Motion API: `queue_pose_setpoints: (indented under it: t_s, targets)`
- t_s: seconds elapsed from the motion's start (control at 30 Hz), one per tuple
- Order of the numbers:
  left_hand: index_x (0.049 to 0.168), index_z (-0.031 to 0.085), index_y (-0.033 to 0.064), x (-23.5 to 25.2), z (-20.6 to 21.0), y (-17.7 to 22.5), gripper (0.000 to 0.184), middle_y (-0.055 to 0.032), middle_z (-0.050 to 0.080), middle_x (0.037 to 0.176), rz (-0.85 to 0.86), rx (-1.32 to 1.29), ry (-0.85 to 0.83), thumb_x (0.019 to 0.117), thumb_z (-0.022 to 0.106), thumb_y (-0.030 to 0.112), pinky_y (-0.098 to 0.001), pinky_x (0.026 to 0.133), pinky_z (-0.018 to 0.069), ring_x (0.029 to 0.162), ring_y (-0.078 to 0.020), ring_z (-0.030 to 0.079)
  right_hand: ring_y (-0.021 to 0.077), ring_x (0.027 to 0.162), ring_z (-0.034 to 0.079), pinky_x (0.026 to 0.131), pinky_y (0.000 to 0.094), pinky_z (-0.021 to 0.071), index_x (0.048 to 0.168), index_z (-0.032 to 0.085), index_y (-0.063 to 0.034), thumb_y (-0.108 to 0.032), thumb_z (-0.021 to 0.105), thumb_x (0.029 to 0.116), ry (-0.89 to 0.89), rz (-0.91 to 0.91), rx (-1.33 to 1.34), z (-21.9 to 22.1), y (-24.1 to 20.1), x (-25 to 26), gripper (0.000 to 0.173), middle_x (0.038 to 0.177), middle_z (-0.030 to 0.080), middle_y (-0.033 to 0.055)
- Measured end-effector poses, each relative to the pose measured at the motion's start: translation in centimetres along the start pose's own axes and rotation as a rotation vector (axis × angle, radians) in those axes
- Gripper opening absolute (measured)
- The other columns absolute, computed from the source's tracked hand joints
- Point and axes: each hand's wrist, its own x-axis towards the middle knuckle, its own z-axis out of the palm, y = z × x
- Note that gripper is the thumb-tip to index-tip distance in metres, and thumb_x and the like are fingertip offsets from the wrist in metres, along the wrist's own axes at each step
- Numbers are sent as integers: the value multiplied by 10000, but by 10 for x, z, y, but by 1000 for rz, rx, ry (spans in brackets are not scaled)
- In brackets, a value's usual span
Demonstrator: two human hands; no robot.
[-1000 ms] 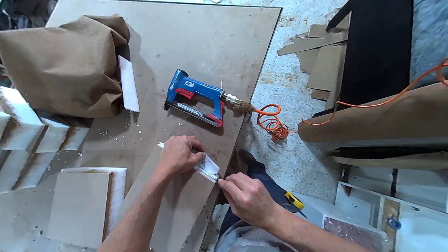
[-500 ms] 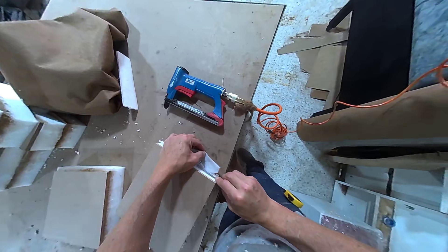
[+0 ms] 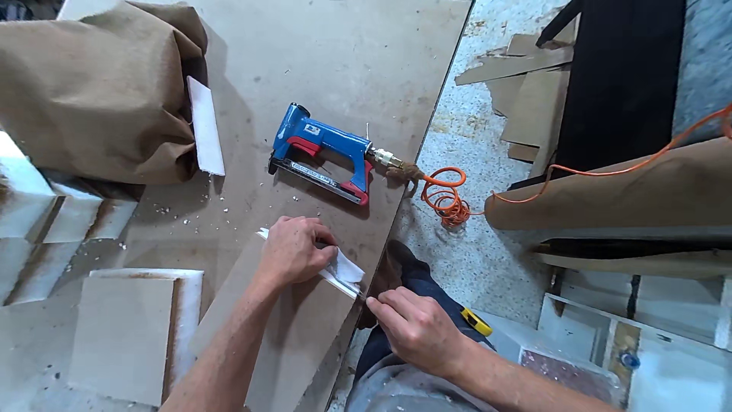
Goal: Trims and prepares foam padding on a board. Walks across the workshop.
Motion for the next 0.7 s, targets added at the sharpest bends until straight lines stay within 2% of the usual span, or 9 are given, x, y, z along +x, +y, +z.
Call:
queue_pose_setpoints:
  t_s: [0.13,0.27,0.4,0.5,0.63,0.7]
  targets:
    - [858,795,349,1,2,0,171,160,691,823,2,0,2,861,650,439,-437,863,503,825,-44,649,235,756,727,615,351,607,1036,738,-71,-85,628,933,-16,9,-29,4,-4,8,152,879,720,98]
    - [860,797,340,0,-1,0,173,153,698,836,6,5,0,869,648,429,-443,880,498,836,-47,654,255,755,714,591,364,592,1066,735,-59,-71,617,930,-45,-4,-45,-2,-1,2,181,887,710,111]
    - [835,791,337,-1,2,-1,187,156,680,802,11,16,19,863,630,427,-432,880,491,813,-41,642,245,734,722,571,359,597,991,736,-50,-44,620,904,-47,12,-69,5,-9,14,146,854,706,106]
    - [830,789,334,-3,1,-4,202,153,681,795,12,24,27,870,622,440,-436,882,492,808,-42,644,254,742,712,562,364,582,1036,736,-53,-43,610,915,-71,16,-80,-4,-5,7,175,874,703,110]
    - [828,789,332,0,1,-3,188,156,676,790,6,13,20,862,632,429,-437,858,496,794,-42,639,264,725,718,541,374,583,1010,734,-35,-13,634,863,-96,24,-91,-2,-10,13,179,857,699,120]
    - [823,789,334,0,1,-3,195,158,667,775,10,12,31,859,623,430,-433,847,498,780,-40,635,269,718,708,533,374,575,1013,731,-36,-18,628,869,-102,38,-113,-7,-11,7,178,858,694,123]
